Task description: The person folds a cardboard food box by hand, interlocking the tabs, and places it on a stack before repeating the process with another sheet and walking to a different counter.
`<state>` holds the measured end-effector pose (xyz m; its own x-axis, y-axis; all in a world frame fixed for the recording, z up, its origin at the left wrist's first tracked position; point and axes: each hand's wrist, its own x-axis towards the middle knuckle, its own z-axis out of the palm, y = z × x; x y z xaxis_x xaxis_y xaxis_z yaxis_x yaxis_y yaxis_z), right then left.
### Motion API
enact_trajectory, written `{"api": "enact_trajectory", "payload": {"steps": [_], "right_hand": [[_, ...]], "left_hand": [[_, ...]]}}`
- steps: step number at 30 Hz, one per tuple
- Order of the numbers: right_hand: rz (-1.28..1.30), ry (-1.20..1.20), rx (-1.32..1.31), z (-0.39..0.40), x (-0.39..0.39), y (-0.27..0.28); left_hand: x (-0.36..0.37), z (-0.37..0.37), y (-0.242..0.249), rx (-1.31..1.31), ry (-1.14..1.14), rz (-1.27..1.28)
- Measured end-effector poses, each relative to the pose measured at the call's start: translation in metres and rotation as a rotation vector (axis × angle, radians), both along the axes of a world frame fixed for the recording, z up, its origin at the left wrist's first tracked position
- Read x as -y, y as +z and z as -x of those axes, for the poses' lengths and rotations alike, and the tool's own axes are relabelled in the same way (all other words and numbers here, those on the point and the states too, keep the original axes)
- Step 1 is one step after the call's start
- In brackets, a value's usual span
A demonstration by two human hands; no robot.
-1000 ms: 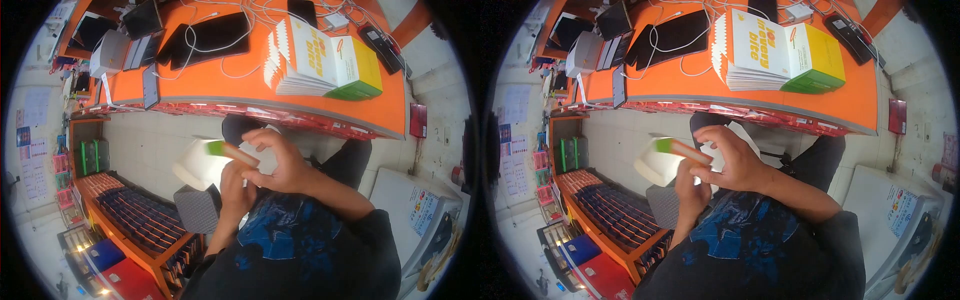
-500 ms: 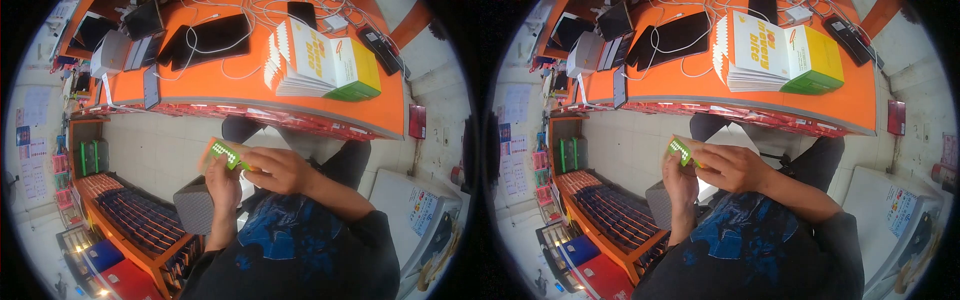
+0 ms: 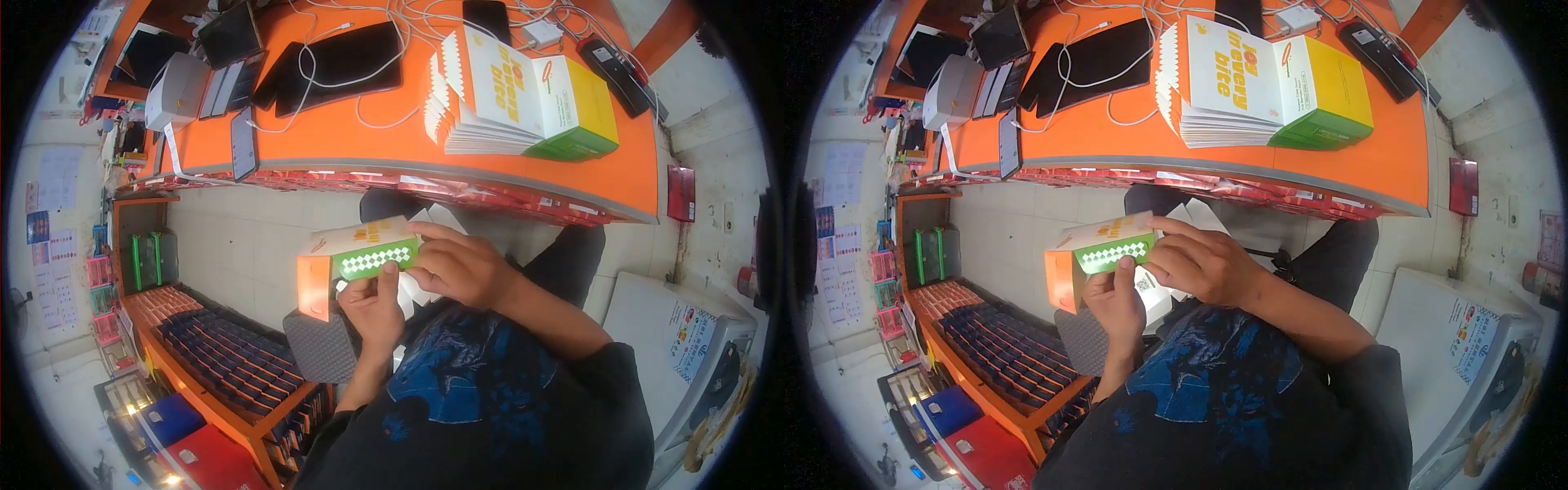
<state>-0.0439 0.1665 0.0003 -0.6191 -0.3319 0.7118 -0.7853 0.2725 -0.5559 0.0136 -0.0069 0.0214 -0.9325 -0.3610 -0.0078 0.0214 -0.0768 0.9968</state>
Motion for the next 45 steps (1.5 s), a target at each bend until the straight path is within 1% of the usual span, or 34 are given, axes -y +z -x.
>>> {"api": "enact_trajectory", "payload": {"steps": [2,6,8,9,11,14,18,20,24,30,32,36,38,42,44,45], "right_hand": [[-0.024,-0.033,-0.034,0.003,-0.003,0.009],[-0.023,-0.026,0.02,0.005,-0.003,0.011],[0.168,-0.028,0.238,0.007,0.002,0.007],[0.168,-0.028,0.239,0.006,0.002,0.008],[0.238,0.023,0.571,0.001,0.002,0.009],[0.27,0.027,0.62,-0.001,0.005,0.006],[0.268,0.017,0.573,-0.002,0.008,0.003],[0.267,0.004,0.502,-0.002,0.009,0.003],[0.3,0.0,0.564,-0.006,0.011,0.005],[0.321,-0.025,0.485,-0.006,0.013,0.002],[0.309,0.025,0.468,-0.007,0.013,0.002],[0.313,0.101,0.517,-0.006,0.011,0.003],[0.317,0.093,0.516,-0.002,0.011,0.0],[0.255,0.103,0.586,0.0,0.007,0.004],[0.316,0.133,0.597,0.0,0.007,0.004],[0.316,0.133,0.595,0.001,0.005,0.003]], "left_hand": [[-0.004,0.001,0.005,-0.055,-0.015,0.114],[0.004,0.0,0.005,-0.004,-0.092,0.137],[0.003,0.003,0.006,0.028,-0.173,0.026],[0.003,0.004,0.003,0.029,-0.173,0.026],[0.005,0.003,-0.005,0.097,-0.161,0.06],[0.005,0.003,-0.009,0.096,-0.124,0.061],[0.005,0.005,-0.013,0.07,-0.135,0.009],[0.001,0.008,-0.011,0.011,-0.111,-0.098],[0.003,0.009,-0.014,0.018,-0.131,-0.094],[0.003,0.008,-0.017,0.026,-0.118,-0.131],[0.008,0.005,-0.022,-0.01,-0.152,-0.205],[0.017,0.002,-0.033,0.018,-0.155,-0.215],[0.019,-0.001,-0.038,-0.043,-0.15,-0.166],[0.02,0.0,-0.029,-0.019,-0.176,-0.16],[0.013,0.005,-0.012,-0.005,-0.074,-0.349],[0.014,0.004,-0.007,-0.007,-0.075,-0.349]]}}
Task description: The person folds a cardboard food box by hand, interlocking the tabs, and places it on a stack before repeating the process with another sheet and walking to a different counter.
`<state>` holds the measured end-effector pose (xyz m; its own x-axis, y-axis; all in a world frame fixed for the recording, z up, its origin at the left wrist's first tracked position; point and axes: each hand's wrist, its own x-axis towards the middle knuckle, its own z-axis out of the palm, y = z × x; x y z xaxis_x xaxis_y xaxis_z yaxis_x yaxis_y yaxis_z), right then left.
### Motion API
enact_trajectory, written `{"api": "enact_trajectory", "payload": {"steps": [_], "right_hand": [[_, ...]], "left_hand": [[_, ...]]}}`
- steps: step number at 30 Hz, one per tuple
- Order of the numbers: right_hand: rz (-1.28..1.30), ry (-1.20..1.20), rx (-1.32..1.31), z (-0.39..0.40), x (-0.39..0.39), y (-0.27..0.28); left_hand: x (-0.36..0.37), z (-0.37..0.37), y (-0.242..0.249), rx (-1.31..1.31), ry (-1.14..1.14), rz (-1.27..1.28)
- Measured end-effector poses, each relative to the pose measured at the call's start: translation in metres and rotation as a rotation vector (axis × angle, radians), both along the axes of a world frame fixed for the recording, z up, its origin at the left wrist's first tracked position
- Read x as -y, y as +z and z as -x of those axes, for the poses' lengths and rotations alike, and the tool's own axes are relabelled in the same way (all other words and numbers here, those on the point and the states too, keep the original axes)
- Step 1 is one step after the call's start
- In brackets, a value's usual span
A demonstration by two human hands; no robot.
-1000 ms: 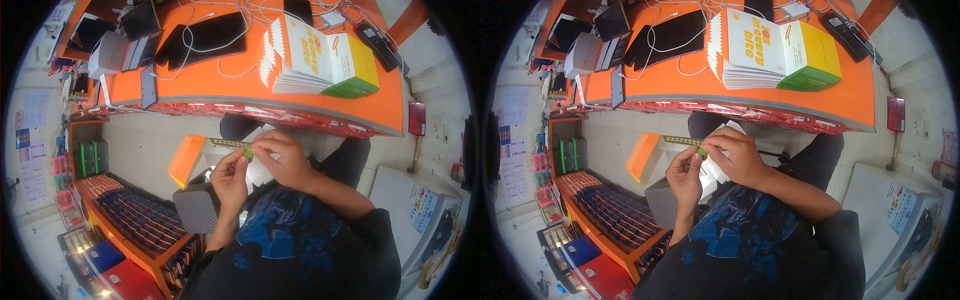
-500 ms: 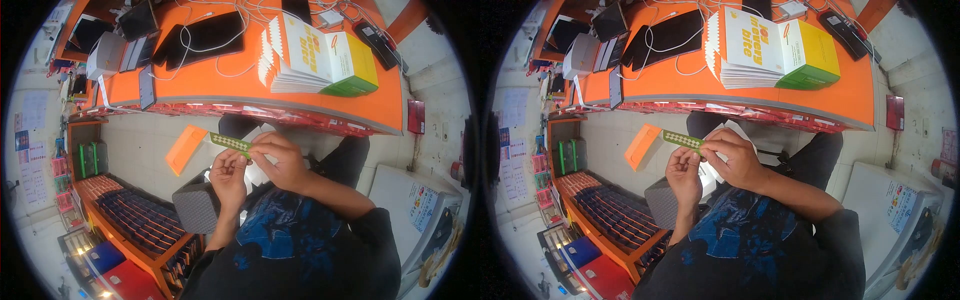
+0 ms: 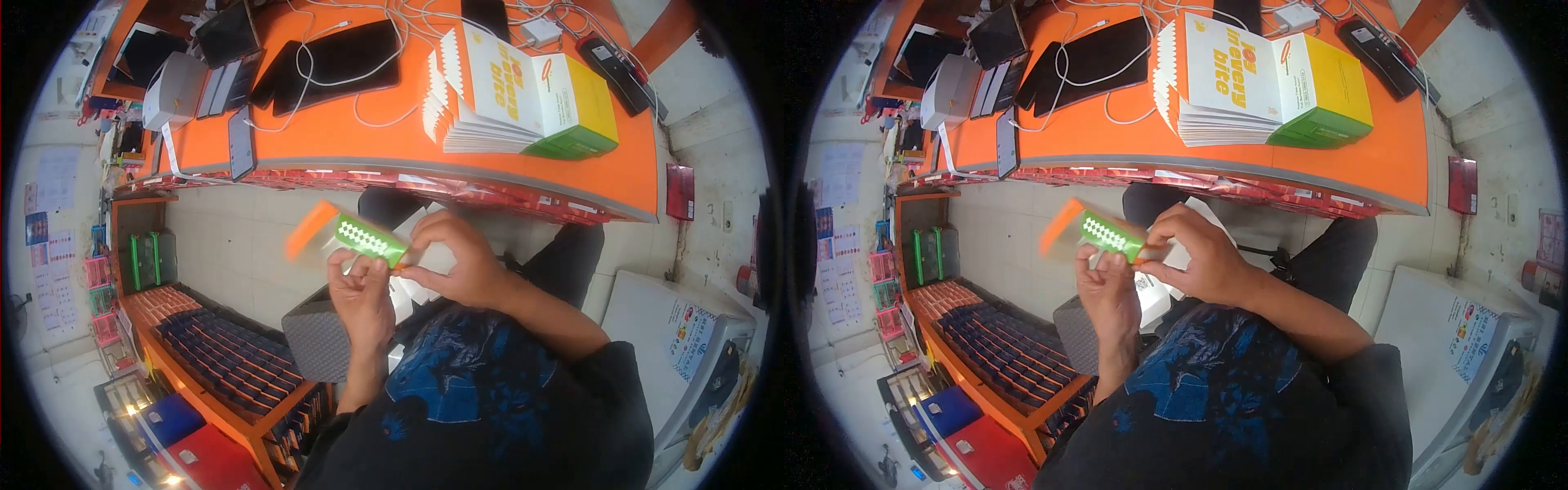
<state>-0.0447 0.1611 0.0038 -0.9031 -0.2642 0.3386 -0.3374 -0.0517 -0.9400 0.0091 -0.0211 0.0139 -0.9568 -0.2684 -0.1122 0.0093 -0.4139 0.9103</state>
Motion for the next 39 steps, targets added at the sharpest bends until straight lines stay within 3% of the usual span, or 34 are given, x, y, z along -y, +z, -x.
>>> {"api": "enact_trajectory", "payload": {"steps": [2,5,7,10,12,13,15,18,19,20,22,26,31,33,34,36,38,39], "right_hand": [[-0.111,-0.145,-0.206,0.004,-0.005,-0.002],[-0.331,-0.096,-0.431,0.016,-0.023,-0.001],[-0.31,-0.093,-0.437,0.013,-0.024,-0.002],[-0.246,-0.122,-0.453,0.012,-0.02,-0.003],[-0.206,-0.157,-0.467,0.014,-0.02,-0.003],[-0.197,-0.155,-0.46,0.015,-0.022,-0.003],[-0.184,-0.149,-0.462,0.017,-0.02,-0.001],[-0.127,-0.126,-0.417,0.022,-0.011,0.007],[-0.121,-0.141,-0.375,0.025,-0.006,0.004],[-0.114,-0.156,-0.331,0.028,-0.002,0.002],[-0.1,-0.113,-0.335,0.033,0.002,0.003],[0.026,-0.032,-0.189,0.037,0.006,0.018],[0.046,-0.208,-0.193,0.038,0.02,0.019],[-0.035,-0.367,-0.353,0.041,0.02,0.02],[-0.039,-0.379,-0.367,0.043,0.02,0.022],[-0.069,-0.434,-0.409,0.046,0.017,0.025],[-0.092,-0.437,-0.353,0.042,0.02,0.019],[0.038,-0.349,-0.154,0.041,0.025,0.017]], "left_hand": [[0.009,-0.002,0.01,-0.025,0.025,-0.246],[0.014,-0.003,0.031,0.073,0.083,-0.398],[0.013,-0.004,0.034,0.097,0.109,-0.481],[0.012,-0.006,0.032,0.068,0.039,-0.309],[0.023,-0.008,0.024,-0.003,-0.212,-0.02],[0.028,-0.006,0.02,-0.007,-0.214,-0.019],[0.036,-0.002,0.014,-0.055,-0.228,0.592],[0.032,0.02,0.018,-0.052,-0.262,0.816],[0.034,0.028,0.028,-0.189,-0.289,1.077],[0.031,0.039,0.028,-0.203,-0.278,1.083],[0.022,0.055,0.023,-0.443,-0.232,0.763],[0.012,0.063,0.016,-0.332,-0.248,0.427],[0.008,0.066,0.024,-0.324,-0.238,0.46],[0.003,0.058,0.022,-0.12,-0.174,0.457],[0.005,0.054,0.018,-0.136,-0.183,0.454],[0.012,0.045,0.01,-0.12,-0.267,0.67],[0.013,0.035,0.008,-0.085,-0.285,0.624],[0.013,0.032,0.008,-0.033,-0.283,0.585]]}}
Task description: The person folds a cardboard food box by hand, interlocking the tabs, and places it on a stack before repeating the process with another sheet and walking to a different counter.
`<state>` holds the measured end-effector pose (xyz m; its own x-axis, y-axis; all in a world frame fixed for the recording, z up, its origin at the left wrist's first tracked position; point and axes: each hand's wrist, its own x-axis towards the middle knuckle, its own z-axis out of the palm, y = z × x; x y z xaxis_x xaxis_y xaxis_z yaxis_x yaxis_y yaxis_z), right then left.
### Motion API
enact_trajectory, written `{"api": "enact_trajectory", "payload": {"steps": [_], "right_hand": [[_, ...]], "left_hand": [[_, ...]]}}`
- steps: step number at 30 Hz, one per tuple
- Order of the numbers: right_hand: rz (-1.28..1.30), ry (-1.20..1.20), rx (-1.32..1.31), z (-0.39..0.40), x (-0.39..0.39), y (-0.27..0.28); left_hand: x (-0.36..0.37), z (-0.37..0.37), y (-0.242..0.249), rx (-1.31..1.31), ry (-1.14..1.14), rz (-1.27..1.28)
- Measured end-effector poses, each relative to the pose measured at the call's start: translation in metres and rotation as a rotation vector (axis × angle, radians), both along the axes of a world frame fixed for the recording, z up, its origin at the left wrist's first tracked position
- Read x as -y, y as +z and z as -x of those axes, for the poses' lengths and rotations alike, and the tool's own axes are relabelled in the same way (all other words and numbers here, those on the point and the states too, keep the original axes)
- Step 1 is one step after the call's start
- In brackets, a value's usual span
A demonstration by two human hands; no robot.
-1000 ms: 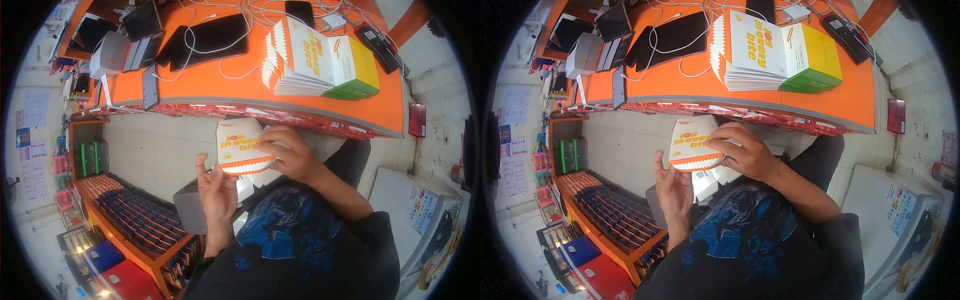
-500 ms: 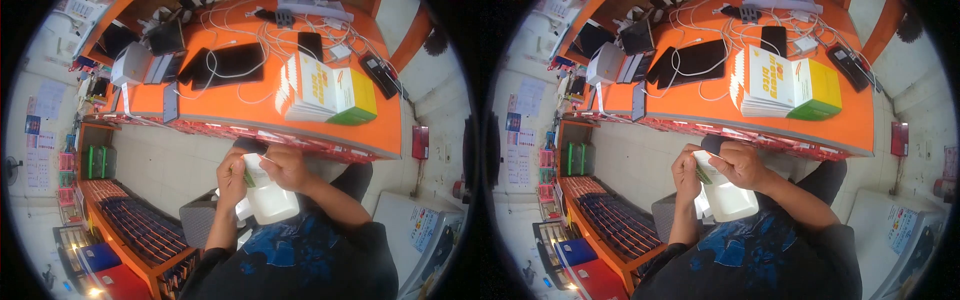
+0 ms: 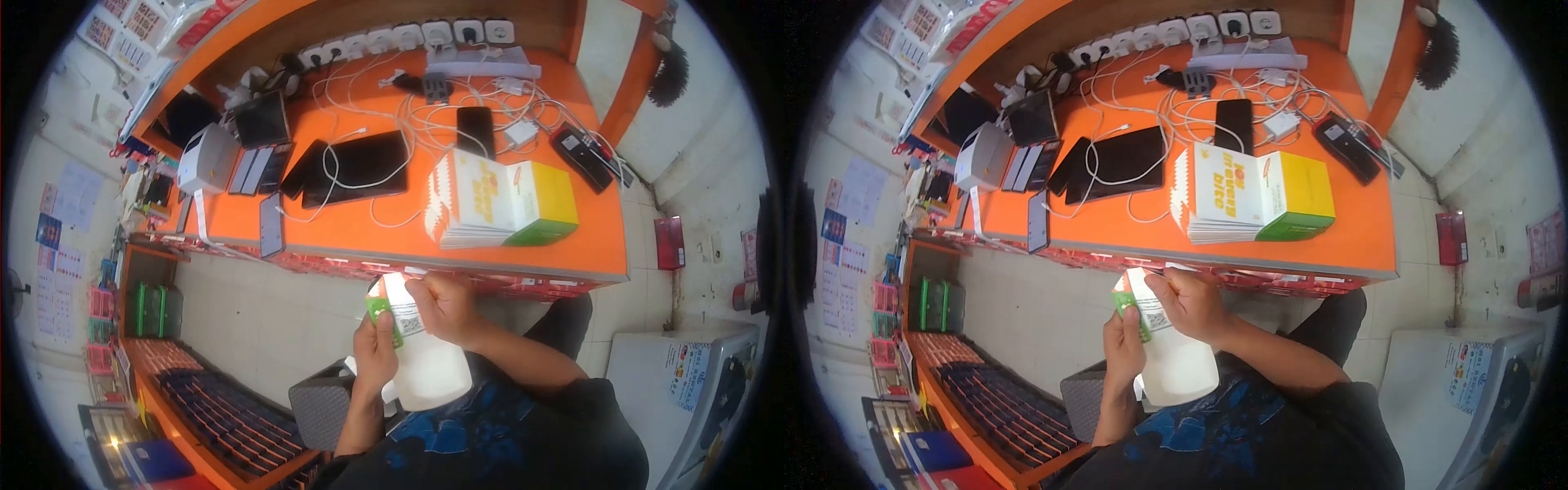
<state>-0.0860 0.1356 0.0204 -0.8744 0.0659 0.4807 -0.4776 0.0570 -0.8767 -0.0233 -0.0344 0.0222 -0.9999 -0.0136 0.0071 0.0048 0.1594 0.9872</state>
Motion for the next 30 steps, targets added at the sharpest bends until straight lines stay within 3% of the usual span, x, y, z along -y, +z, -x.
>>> {"api": "enact_trajectory", "payload": {"steps": [1,5,7,9,11,13,14,16,17,19,20,21,23,25,27,29,30], "right_hand": [[0.157,0.106,0.169,0.001,0.002,-0.001],[-0.171,0.232,0.154,-0.002,-0.018,0.0],[-0.126,0.211,0.12,-0.006,-0.02,0.012],[-0.122,0.037,-0.114,-0.006,-0.021,0.021],[-0.171,0.025,-0.113,-0.007,-0.03,0.026],[-0.086,0.231,0.323,-0.011,-0.035,0.032],[-0.084,0.22,0.328,-0.013,-0.035,0.029],[0.336,0.54,0.573,-0.015,-0.034,0.023],[0.337,0.532,0.574,-0.022,-0.034,0.026],[0.435,0.672,0.571,-0.037,-0.035,0.038],[0.406,0.879,0.625,-0.035,-0.039,0.036],[0.407,0.877,0.626,-0.039,-0.045,0.037],[0.264,0.986,0.492,-0.05,-0.062,0.049],[0.285,0.962,0.517,-0.055,-0.084,0.075],[0.019,0.584,0.263,-0.057,-0.116,0.109],[-0.421,-0.055,-0.118,-0.063,-0.145,0.104],[-0.319,-0.163,0.076,-0.059,-0.154,0.103]], "left_hand": [[0.002,-0.002,0.003,-0.004,-0.012,-0.003],[0.004,0.006,0.02,-0.085,0.087,-0.042],[0.015,0.008,0.015,-0.101,0.033,0.133],[0.009,0.002,0.022,-0.025,0.022,0.05],[0.009,-0.007,0.027,0.117,-0.02,0.082],[0.003,-0.011,0.035,0.12,-0.023,0.061],[0.0,-0.01,0.038,-0.012,0.049,0.096],[-0.019,-0.007,0.056,-0.262,0.235,0.079],[-0.024,-0.003,0.063,-0.26,0.228,0.077],[-0.028,0.002,0.076,-0.585,0.291,0.131],[-0.029,-0.003,0.089,-0.553,0.273,0.145],[-0.027,-0.003,0.093,-0.551,0.271,0.145],[-0.022,0.003,0.1,-0.754,0.028,0.503],[-0.035,0.014,0.11,-0.726,-0.006,0.361],[-0.048,0.033,0.118,-0.947,-0.154,0.259],[-0.059,0.043,0.117,-0.962,-0.118,0.225],[-0.064,0.046,0.115,-0.975,-0.083,0.194]]}}
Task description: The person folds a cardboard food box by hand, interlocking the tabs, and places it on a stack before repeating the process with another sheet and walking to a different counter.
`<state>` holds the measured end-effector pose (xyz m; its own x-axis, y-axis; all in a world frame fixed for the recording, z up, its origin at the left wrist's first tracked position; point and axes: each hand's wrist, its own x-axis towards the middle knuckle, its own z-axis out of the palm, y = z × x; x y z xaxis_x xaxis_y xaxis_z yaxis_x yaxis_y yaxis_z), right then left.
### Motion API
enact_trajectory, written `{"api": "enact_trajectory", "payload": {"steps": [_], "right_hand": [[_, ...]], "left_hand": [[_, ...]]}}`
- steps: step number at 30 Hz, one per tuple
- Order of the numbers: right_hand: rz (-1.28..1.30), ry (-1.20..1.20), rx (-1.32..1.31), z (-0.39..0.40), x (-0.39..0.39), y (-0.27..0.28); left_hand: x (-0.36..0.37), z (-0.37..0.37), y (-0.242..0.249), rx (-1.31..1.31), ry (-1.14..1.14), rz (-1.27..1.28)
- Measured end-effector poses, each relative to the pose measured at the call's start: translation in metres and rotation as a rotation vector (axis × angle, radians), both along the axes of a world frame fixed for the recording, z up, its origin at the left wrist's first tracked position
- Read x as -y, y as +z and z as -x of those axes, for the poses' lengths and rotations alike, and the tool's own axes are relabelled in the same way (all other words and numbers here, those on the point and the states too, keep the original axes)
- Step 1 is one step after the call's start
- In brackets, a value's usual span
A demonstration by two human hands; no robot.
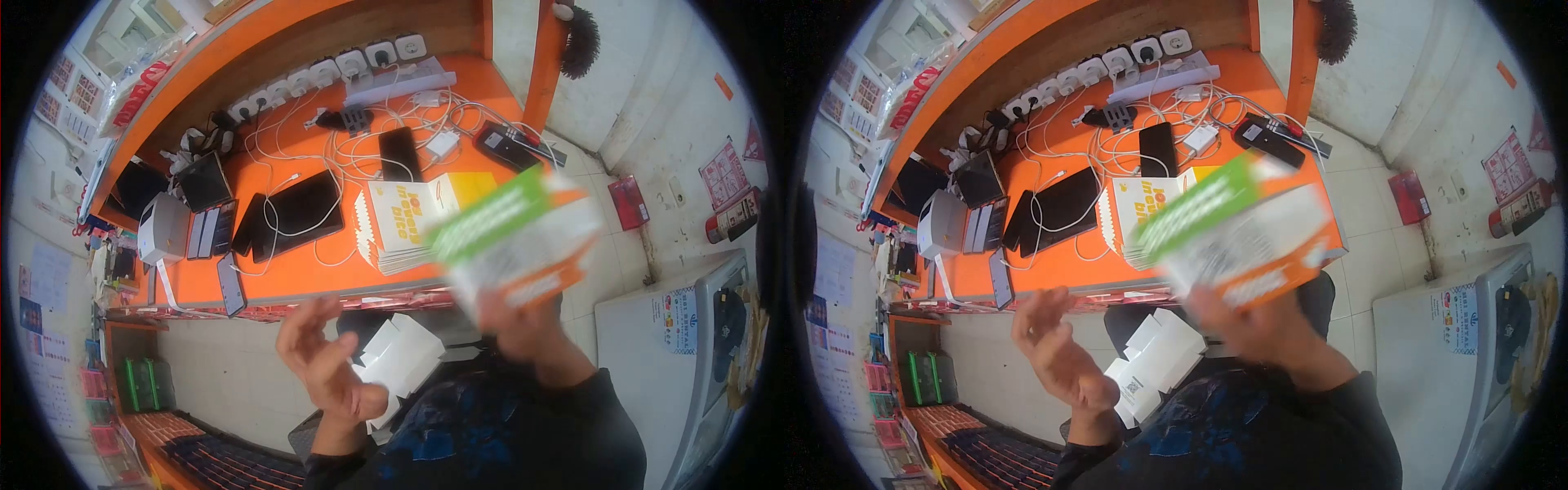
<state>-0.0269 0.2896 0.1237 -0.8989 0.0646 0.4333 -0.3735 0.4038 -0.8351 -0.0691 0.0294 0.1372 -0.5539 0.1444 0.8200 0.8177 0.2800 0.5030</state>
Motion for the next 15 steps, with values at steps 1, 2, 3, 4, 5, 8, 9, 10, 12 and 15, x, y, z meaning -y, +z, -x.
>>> {"api": "enact_trajectory", "payload": {"steps": [1,2,3,4,5,8,9,10,12,15], "right_hand": [[0.112,-0.142,0.164,0.008,-0.009,0.001],[0.0,-0.209,0.185,0.03,-0.023,0.005],[-0.111,-0.278,0.205,0.052,-0.036,0.008],[-0.112,-0.283,0.201,0.066,-0.038,0.002],[-0.206,-0.375,0.128,0.081,-0.035,-0.007],[-0.518,-0.496,0.005,0.091,-0.013,-0.01],[-0.742,-0.52,-0.04,0.091,-0.006,-0.01],[-0.742,-0.497,0.03,0.091,-0.002,-0.012],[-0.626,-0.5,-0.012,0.095,-0.011,-0.021],[-0.444,-0.522,-0.006,0.097,-0.028,-0.016]], "left_hand": [[-0.004,0.003,-0.002,0.0,-0.002,-0.004],[-0.007,0.006,-0.004,0.036,-0.015,0.0],[-0.011,0.009,-0.006,0.07,-0.029,0.005],[-0.017,0.012,-0.007,0.098,-0.063,-0.025],[-0.018,0.014,-0.01,0.092,-0.067,-0.026],[-0.019,0.019,-0.015,0.13,-0.102,-0.01],[-0.018,0.02,-0.014,0.14,-0.086,0.003],[-0.017,0.02,-0.014,0.154,-0.068,0.017],[-0.012,0.022,-0.015,0.162,-0.057,0.03],[-0.008,0.028,-0.018,0.175,-0.054,0.033]]}}
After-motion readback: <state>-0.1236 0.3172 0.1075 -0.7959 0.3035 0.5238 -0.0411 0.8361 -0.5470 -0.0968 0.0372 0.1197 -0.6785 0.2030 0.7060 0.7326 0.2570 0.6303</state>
